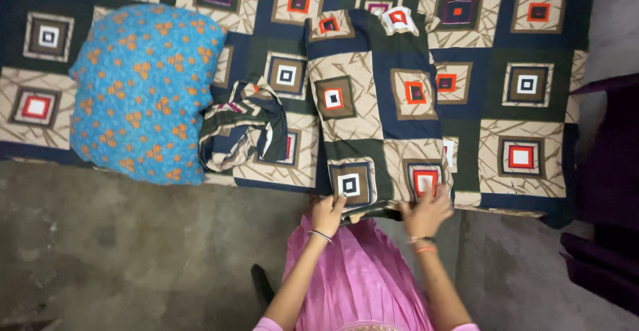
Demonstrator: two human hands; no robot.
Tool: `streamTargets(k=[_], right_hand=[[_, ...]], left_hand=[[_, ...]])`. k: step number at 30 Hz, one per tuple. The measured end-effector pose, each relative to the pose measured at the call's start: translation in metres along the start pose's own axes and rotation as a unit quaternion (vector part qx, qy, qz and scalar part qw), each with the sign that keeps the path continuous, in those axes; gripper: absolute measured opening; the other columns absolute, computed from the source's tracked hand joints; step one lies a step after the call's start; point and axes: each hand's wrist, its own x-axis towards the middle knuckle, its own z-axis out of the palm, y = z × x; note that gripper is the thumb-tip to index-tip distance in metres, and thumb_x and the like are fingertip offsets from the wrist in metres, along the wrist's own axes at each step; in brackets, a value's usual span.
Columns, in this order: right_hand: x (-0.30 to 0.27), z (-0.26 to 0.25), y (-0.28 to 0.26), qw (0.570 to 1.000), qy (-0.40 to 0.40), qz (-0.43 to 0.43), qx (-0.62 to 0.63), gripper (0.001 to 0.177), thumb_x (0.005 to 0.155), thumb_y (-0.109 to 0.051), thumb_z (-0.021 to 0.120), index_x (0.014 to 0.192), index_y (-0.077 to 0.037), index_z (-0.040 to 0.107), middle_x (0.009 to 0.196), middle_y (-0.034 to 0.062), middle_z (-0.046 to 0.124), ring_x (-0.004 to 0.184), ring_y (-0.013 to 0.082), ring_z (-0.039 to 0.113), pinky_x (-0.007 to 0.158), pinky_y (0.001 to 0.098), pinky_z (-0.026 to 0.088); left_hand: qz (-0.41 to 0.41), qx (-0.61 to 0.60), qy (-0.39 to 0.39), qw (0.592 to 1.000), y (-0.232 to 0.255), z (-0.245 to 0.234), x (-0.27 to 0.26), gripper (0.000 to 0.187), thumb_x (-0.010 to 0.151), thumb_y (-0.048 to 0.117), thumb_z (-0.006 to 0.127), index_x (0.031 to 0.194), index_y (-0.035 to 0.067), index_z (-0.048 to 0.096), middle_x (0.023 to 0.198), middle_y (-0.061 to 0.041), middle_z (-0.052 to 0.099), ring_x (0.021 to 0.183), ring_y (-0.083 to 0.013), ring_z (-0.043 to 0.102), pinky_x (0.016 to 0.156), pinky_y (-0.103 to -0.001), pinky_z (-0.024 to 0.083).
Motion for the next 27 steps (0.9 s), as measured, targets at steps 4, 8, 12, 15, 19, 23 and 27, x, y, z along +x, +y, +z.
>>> streamTargets(k=[4, 8, 12, 15, 19, 23, 27], right_hand=[[0.011, 0.018, 0.082, 0.98, -0.113, 0.162, 0.033, 0.088, 0.068, -0.017, 0.079, 0.152, -0.023, 0.049, 0.149, 0.0161, 0.049, 0.137, 0.038, 0.043, 0.107, 0.0584, 0.038], [0.015, 0.049, 0.141, 0.941, -0.135, 0.27, 0.152, 0.075, 0.082, -0.015, 0.064, 0.155, -0.02, 0.048, 0.134, 0.0241, 0.062, 0.124, 0.0435, 0.059, 0.1, 0.0525, 0.048], [0.039, 0.051, 0.131, 0.957, -0.135, 0.18, 0.185, 0.057, 0.082, -0.016, 0.066, 0.139, -0.01, 0.059, 0.116, 0.0291, 0.068, 0.111, 0.0461, 0.065, 0.091, 0.0484, 0.051], [0.063, 0.045, 0.134, 0.942, -0.094, 0.248, 0.204, 0.035, 0.09, -0.02, 0.063, 0.12, -0.007, 0.074, 0.107, 0.0261, 0.073, 0.105, 0.0417, 0.071, 0.089, 0.0467, 0.054], [0.102, 0.002, 0.148, 0.915, -0.183, 0.257, 0.25, 0.043, 0.11, -0.036, 0.061, 0.103, 0.003, 0.079, 0.083, 0.0293, 0.076, 0.09, 0.0449, 0.072, 0.078, 0.0504, 0.054], [0.16, -0.047, 0.152, 0.975, -0.062, 0.049, 0.209, 0.03, 0.082, -0.009, 0.063, 0.106, 0.001, 0.079, 0.09, 0.0243, 0.074, 0.086, 0.0332, 0.073, 0.076, 0.0416, 0.055], [0.241, -0.131, 0.129, 0.929, 0.006, 0.004, 0.37, 0.038, 0.093, 0.0, 0.042, 0.109, 0.002, 0.076, 0.092, 0.0162, 0.076, 0.079, 0.021, 0.072, 0.073, 0.0336, 0.056]], left_hand=[[0.029, 0.023, -0.002, 0.999, -0.016, 0.002, 0.01, 0.05, 0.096, 0.051, 0.057, 0.086, 0.004, 0.072, 0.076, -0.023, 0.07, 0.074, -0.0419, 0.069, 0.067, -0.05, 0.052], [0.02, 0.045, -0.023, 0.998, -0.025, -0.001, 0.016, 0.047, 0.096, 0.048, 0.059, 0.088, 0.003, 0.072, 0.083, -0.024, 0.07, 0.081, -0.0442, 0.067, 0.07, -0.052, 0.051], [-0.008, 0.044, -0.041, 0.998, -0.007, -0.003, 0.026, 0.045, 0.093, 0.047, 0.059, 0.089, 0.004, 0.073, 0.083, -0.022, 0.071, 0.082, -0.0415, 0.069, 0.071, -0.05, 0.052], [-0.014, 0.014, -0.054, 0.998, 0.006, -0.011, 0.033, 0.04, 0.091, 0.043, 0.062, 0.091, 0.004, 0.073, 0.084, -0.022, 0.072, 0.082, -0.0394, 0.071, 0.072, -0.047, 0.053], [-0.019, -0.114, -0.039, 0.993, 0.042, -0.025, 0.067, 0.034, 0.09, 0.035, 0.064, 0.091, 0.003, 0.076, 0.08, -0.013, 0.075, 0.076, -0.0252, 0.069, 0.07, -0.039, 0.052], [-0.038, -0.207, -0.021, 0.977, 0.098, -0.053, 0.113, 0.032, 0.09, 0.027, 0.068, 0.085, -0.003, 0.075, 0.075, -0.005, 0.069, 0.07, -0.0134, 0.058, 0.064, -0.036, 0.048], [0.042, -0.374, -0.051, 0.925, 0.207, -0.119, 0.144, 0.025, 0.091, 0.021, 0.059, 0.098, 0.002, 0.074, 0.088, -0.005, 0.072, 0.079, -0.0163, 0.065, 0.072, -0.033, 0.053]])
